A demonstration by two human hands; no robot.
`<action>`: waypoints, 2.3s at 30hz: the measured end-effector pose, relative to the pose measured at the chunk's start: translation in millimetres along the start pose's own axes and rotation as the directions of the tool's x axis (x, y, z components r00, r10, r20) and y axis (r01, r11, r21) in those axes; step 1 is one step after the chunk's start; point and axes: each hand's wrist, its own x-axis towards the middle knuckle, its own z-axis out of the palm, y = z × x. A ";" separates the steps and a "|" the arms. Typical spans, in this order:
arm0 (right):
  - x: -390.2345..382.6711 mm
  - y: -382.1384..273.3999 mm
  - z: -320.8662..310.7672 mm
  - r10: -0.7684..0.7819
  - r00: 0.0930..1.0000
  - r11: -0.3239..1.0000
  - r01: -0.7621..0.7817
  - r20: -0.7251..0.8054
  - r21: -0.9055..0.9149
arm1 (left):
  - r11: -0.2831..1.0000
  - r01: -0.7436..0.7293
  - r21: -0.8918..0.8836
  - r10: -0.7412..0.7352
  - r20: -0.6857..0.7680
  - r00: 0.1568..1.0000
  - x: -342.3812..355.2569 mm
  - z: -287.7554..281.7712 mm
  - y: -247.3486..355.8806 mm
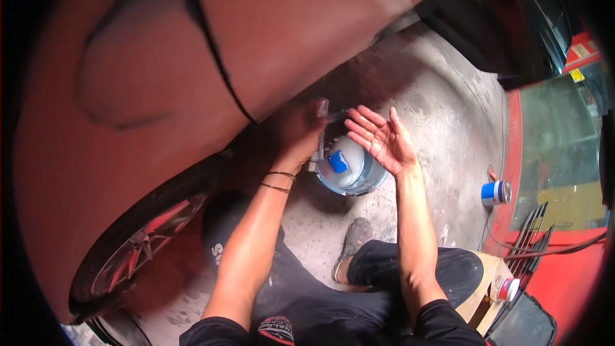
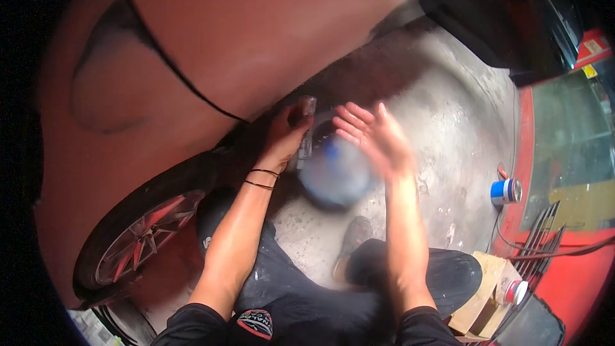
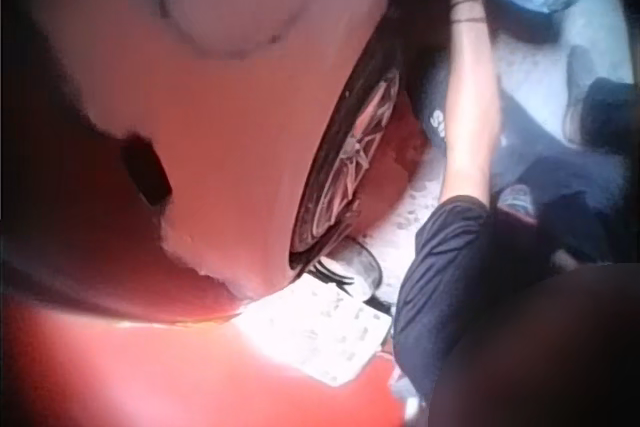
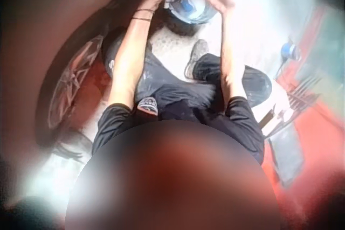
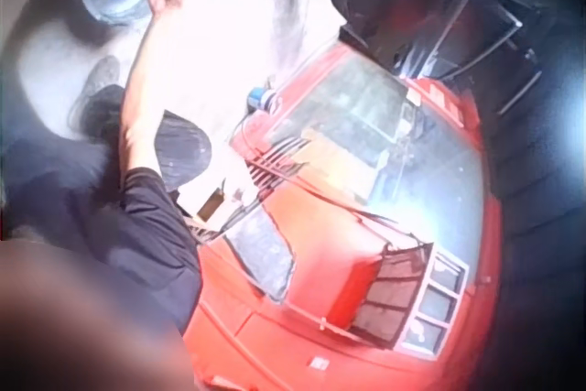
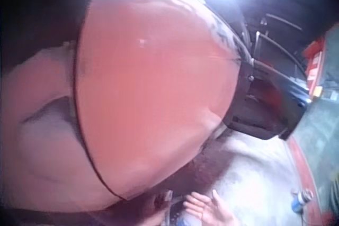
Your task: Sand the car body panel with a sanding block and water.
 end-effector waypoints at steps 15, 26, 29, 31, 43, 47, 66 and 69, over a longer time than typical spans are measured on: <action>0.3 63.4 9.2 -0.249 0.947 0.588 -0.018 -0.202 -0.809 | 0.905 0.210 -0.370 -0.181 0.111 0.977 5.1 21.5 -32.2; -9.8 33.2 -33.3 -0.268 0.961 0.034 0.085 0.073 -0.996 | 0.993 0.109 -0.054 -0.115 -0.104 0.988 25.6 17.8 -44.5; -37.6 54.8 -42.7 -0.446 0.809 -0.743 -0.095 0.383 -0.663 | 0.996 0.089 -0.022 -0.091 -0.101 0.991 30.5 15.1 -43.6; -35.3 62.2 -18.9 -0.448 0.874 -0.159 0.128 0.187 -0.979 | 0.993 0.120 0.004 -0.119 -0.109 0.987 29.7 19.0 -40.6; -116.2 117.5 -42.3 0.578 0.812 -0.300 0.116 -0.083 -0.947 | 0.987 -0.030 0.155 0.055 -0.164 0.985 28.7 9.4 -46.0; -180.9 117.0 -62.4 0.737 0.418 -0.584 -0.001 -0.530 -0.812 | 0.995 -0.052 0.088 0.064 -0.139 0.988 42.8 -16.3 -69.5; -147.3 150.8 186.6 0.140 0.905 0.188 0.375 0.402 -0.908 | 0.982 -0.170 0.080 0.181 -0.165 0.970 35.5 15.5 -73.7; -148.9 164.1 259.5 0.212 0.906 0.359 0.276 0.366 -0.891 | 0.981 -0.193 0.006 0.192 -0.141 0.971 33.9 18.3 -71.5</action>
